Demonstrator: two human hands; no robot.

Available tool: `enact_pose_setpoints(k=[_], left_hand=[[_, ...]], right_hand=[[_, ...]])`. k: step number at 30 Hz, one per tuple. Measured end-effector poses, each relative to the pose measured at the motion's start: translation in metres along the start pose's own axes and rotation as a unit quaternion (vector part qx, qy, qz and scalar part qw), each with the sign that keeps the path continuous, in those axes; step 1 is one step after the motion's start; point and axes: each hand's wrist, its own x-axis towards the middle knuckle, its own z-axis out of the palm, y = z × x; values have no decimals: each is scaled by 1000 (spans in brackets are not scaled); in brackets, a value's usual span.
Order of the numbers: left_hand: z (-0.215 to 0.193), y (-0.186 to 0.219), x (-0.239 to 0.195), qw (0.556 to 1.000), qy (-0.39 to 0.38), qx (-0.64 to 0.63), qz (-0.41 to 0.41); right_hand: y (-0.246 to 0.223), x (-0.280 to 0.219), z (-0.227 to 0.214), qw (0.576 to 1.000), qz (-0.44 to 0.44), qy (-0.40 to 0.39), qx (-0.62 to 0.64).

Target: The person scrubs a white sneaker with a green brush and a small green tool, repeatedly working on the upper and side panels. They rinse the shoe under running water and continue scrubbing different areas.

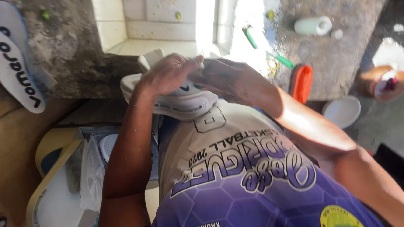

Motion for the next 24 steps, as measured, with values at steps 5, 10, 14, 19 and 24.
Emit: enact_pose_setpoints(k=[5, 10, 14, 19, 24], left_hand=[[-14, 17, -1, 999, 31, 33, 28], [-4, 12, -14, 1000, 8, -17, -1], [-16, 17, -16, 998, 47, 45, 3], [-6, -1, -11, 994, 22, 6, 107], [-13, -3, -17, 998, 42, 29, 20]], right_hand=[[1, 11, -5, 988, -91, 28, -119], [-14, 2, 15, 988, 86, -38, 122], [-19, 18, 3, 996, -19, -17, -91], [-35, 7, 11, 997, -13, 45, -59], [-32, 7, 5, 991, 82, 84, 68]])
